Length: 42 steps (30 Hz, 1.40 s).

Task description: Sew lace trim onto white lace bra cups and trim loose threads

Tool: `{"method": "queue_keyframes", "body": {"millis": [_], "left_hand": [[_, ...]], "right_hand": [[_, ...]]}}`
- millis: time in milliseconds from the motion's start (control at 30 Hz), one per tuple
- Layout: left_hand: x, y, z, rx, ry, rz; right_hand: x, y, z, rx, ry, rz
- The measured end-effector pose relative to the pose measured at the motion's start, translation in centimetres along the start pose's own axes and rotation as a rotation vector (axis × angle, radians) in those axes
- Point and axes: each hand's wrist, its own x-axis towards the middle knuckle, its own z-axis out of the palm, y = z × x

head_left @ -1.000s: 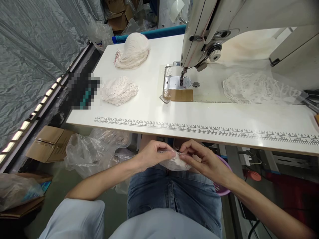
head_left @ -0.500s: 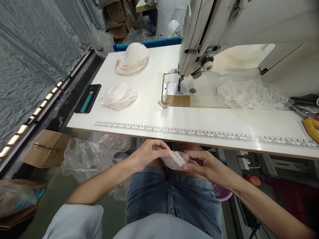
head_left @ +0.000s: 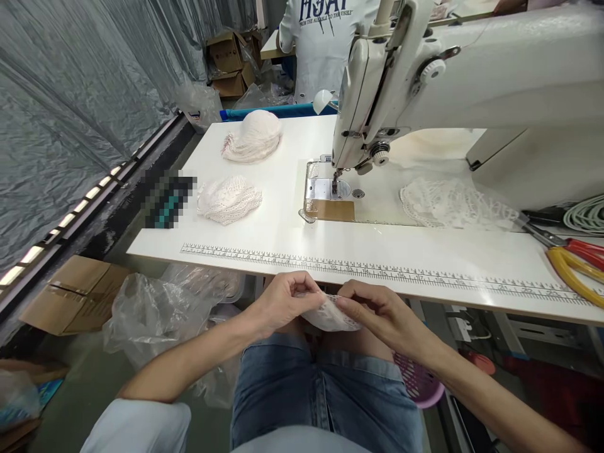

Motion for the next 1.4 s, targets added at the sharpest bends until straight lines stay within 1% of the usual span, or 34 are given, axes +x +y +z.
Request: {"method": "queue_keyframes", "body": {"millis": [100, 233, 333, 433, 533, 600, 667, 800, 933, 1000, 1067, 1167, 1233, 1267, 1333, 1367, 1400], "left_hand": [[-0.2, 0.0, 0.1, 0.056, 0.025, 0.053], [-0.2, 0.0, 0.2, 0.087, -0.013, 0.075], [-0.1, 0.3, 0.0, 0.061, -0.030, 0.076], [0.0, 0.8, -0.4, 0.024, -0.049, 0.075], [0.1, 1.3, -0.7, 0.001, -0.065, 0.057], [0.2, 1.6, -0.9, -0.013, -0.070, 0.043], [0.1, 1.9, -0.9, -0.023, -0.072, 0.030], [-0.1, 3.2, -1.2, -0.035, -0.060, 0.021], [0.3, 5.4, -2.1, -0.012, -0.045, 0.079], [1.6, 6.8, -2.9, 0.028, -0.070, 0.126], [3.7, 8.2, -3.8, 0.099, -0.110, 0.168], [8.0, 10.0, -5.0, 0.303, -0.170, 0.206], [11.0, 10.6, -5.3, 0.495, -0.161, 0.222], [12.4, 10.8, -5.4, 0.554, -0.152, 0.227], [14.4, 10.8, -5.4, 0.626, -0.142, 0.232], [15.1, 10.7, -5.3, 0.637, -0.141, 0.232], [15.6, 10.7, -5.3, 0.657, -0.139, 0.237]], "right_hand": [[-0.1, 0.0, 0.0, -0.046, 0.006, -0.005], [-0.1, -0.4, 0.0, -0.095, 0.012, 0.032], [0.0, -0.9, -0.1, -0.025, 0.016, 0.029], [0.0, -1.3, -0.5, 0.056, -0.045, 0.059], [0.0, -1.2, -0.8, 0.074, -0.106, 0.096], [0.0, -0.9, -0.8, 0.072, -0.110, 0.116], [0.0, -0.8, -0.7, 0.075, -0.083, 0.138], [0.1, -1.4, -0.9, 0.097, -0.058, 0.173], [0.7, -2.8, -1.3, 0.086, -0.056, 0.174], [1.4, -3.4, -1.6, 0.041, -0.026, 0.137], [2.3, -3.5, -2.2, -0.063, 0.021, 0.081], [3.7, -2.7, -4.1, -0.358, 0.072, 0.016], [4.3, -1.8, -5.8, -0.609, 0.136, -0.033], [4.5, -1.4, -6.8, -0.729, 0.203, -0.081], [4.9, -0.7, -8.5, -0.927, 0.349, -0.225], [5.2, -0.5, -9.2, -1.008, 0.394, -0.313], [5.7, -0.3, -9.7, -1.082, 0.399, -0.406]]}}
